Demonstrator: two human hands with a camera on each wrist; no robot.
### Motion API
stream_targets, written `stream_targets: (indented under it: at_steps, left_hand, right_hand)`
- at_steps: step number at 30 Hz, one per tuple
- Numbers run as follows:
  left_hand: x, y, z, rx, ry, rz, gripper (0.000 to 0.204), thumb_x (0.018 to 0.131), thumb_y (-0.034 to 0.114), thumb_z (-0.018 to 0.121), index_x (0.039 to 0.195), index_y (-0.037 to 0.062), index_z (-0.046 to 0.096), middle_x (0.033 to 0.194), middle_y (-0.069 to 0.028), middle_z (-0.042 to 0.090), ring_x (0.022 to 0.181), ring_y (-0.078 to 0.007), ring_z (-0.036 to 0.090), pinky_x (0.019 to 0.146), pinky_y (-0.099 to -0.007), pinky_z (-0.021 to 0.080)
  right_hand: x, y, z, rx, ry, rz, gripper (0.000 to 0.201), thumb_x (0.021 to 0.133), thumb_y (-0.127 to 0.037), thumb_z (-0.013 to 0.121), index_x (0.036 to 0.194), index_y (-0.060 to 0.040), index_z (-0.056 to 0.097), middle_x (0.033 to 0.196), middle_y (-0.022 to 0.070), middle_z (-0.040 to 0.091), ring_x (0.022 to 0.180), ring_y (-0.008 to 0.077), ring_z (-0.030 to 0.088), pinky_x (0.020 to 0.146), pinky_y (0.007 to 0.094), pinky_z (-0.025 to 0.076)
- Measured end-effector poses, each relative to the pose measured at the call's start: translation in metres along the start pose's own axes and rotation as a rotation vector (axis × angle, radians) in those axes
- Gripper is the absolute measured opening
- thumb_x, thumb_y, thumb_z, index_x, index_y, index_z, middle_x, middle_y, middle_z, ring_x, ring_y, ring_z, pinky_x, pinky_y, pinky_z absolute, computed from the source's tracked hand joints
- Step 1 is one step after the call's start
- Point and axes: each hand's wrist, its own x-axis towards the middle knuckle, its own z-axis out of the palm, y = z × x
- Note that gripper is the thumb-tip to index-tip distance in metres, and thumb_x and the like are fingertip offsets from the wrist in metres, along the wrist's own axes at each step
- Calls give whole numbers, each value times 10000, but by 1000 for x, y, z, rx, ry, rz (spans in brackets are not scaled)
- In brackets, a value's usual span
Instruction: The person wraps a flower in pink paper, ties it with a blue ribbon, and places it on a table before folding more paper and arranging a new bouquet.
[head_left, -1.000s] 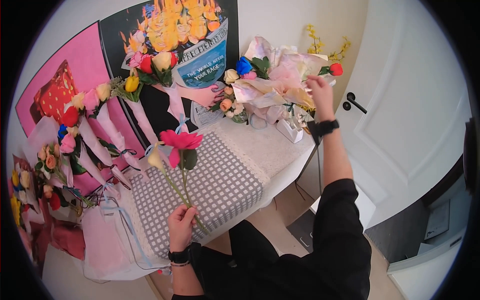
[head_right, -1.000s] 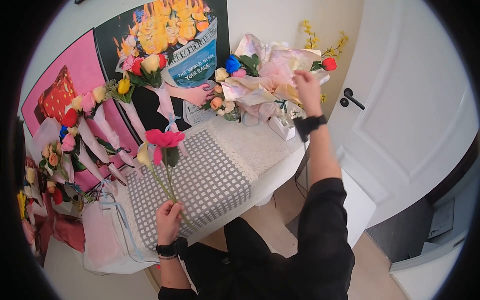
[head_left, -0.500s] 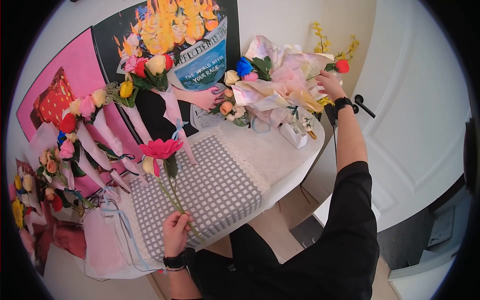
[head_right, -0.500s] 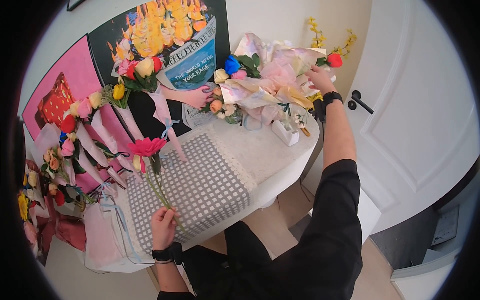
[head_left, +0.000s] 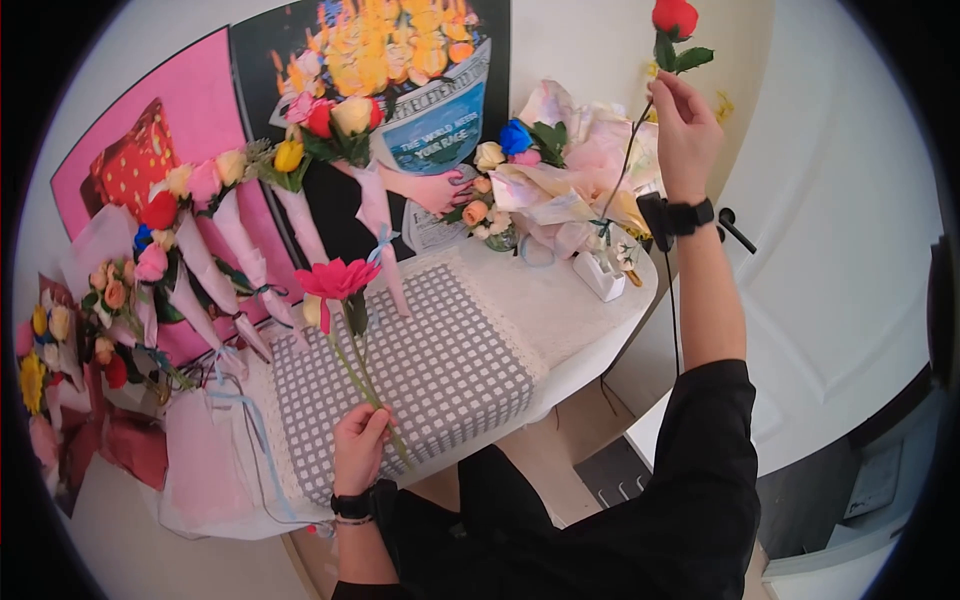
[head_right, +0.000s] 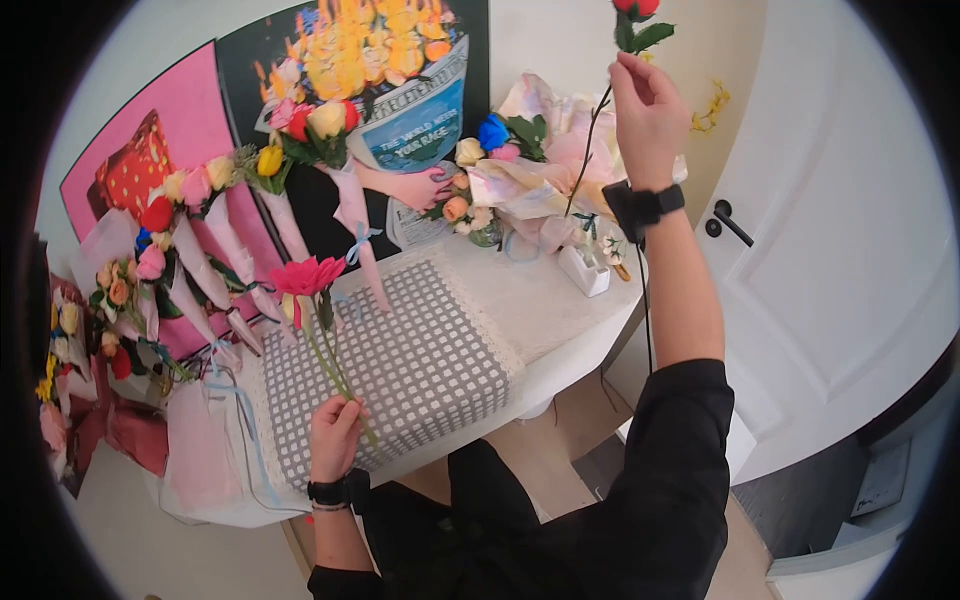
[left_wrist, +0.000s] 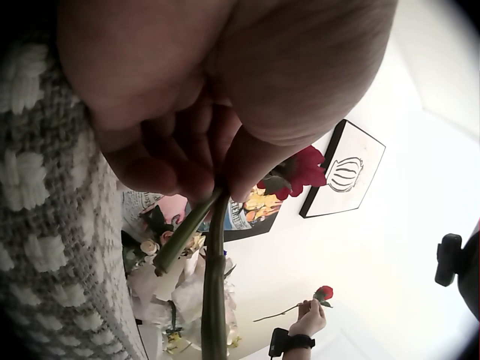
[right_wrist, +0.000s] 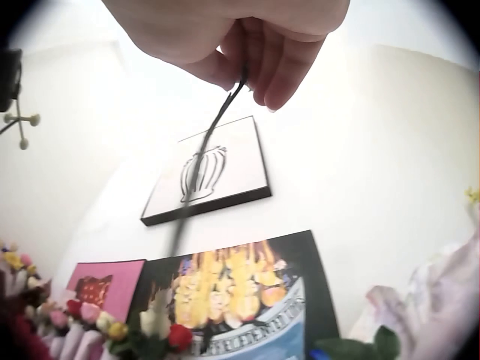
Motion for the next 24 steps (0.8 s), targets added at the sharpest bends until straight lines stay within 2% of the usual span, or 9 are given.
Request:
stream_targets:
  at_steps: [2,5,9,12,15,17,21,23,24]
  left_hand:
    - [-1,-1,1,17,-7,12,138,977,86,613,1044,-29,653,889,-47,654,781,-87,548,716,-224,426]
    - [0,-3,-2,6,-24,39,148,982,94,605,1048,-31,651,884,-40,648,819,-98,564,754,-242,439]
    - [-5,6,6,46,-90,80,146,992,83,571,1061,-28,635,1112,-127,674,993,-164,628,916,-308,490]
    - [-16,15,12,-20,-144,16,143,995,70,552,1068,-33,619,1243,-172,631,1084,-220,633,975,-373,504]
    - [-31,25,8,-152,-245,-125,144,995,67,545,1069,-41,606,1275,-183,606,1092,-258,640,970,-416,521]
    - [-34,27,10,-136,-265,-137,147,995,76,554,1070,-42,600,1227,-172,631,1006,-240,659,914,-395,536]
    - [-33,22,3,-47,-205,-76,143,990,93,564,1040,-32,612,1077,-147,667,865,-192,640,809,-354,530]
    - [-33,22,4,-15,-155,-55,145,986,101,567,1021,-30,616,1023,-148,669,821,-190,624,773,-351,520]
    - [-33,25,2,52,-148,-56,138,982,100,571,996,-26,624,999,-138,678,814,-177,621,765,-332,513]
  right_hand:
    - [-33,-35,17,216,-73,155,210,918,-89,668,1097,21,678,877,94,741,746,118,687,710,217,528]
    - [-107,-74,36,400,-286,330,107,926,0,601,1032,7,618,856,109,702,722,157,684,650,275,568]
    - [-228,-110,76,765,-398,845,113,916,73,534,1007,9,555,916,92,641,829,196,709,682,308,613]
    - [-294,-134,102,857,-449,1084,108,913,79,544,1002,18,551,998,102,605,951,207,688,738,338,637]
    - [-338,-152,118,867,-417,1043,92,907,64,566,985,16,575,1012,95,610,962,191,677,746,319,636]
    - [-344,-162,117,616,-562,757,54,918,27,600,971,31,598,1008,84,633,930,195,692,754,320,617]
    - [-333,-158,109,463,-706,544,126,897,-12,643,1018,22,645,1007,105,654,891,197,698,736,313,592]
    - [-309,-139,94,349,-907,203,196,877,-60,673,1068,-17,681,973,129,679,847,220,697,730,327,563]
    - [-298,-125,85,293,-927,207,192,873,-97,681,1054,-38,707,922,126,699,826,228,691,728,334,544]
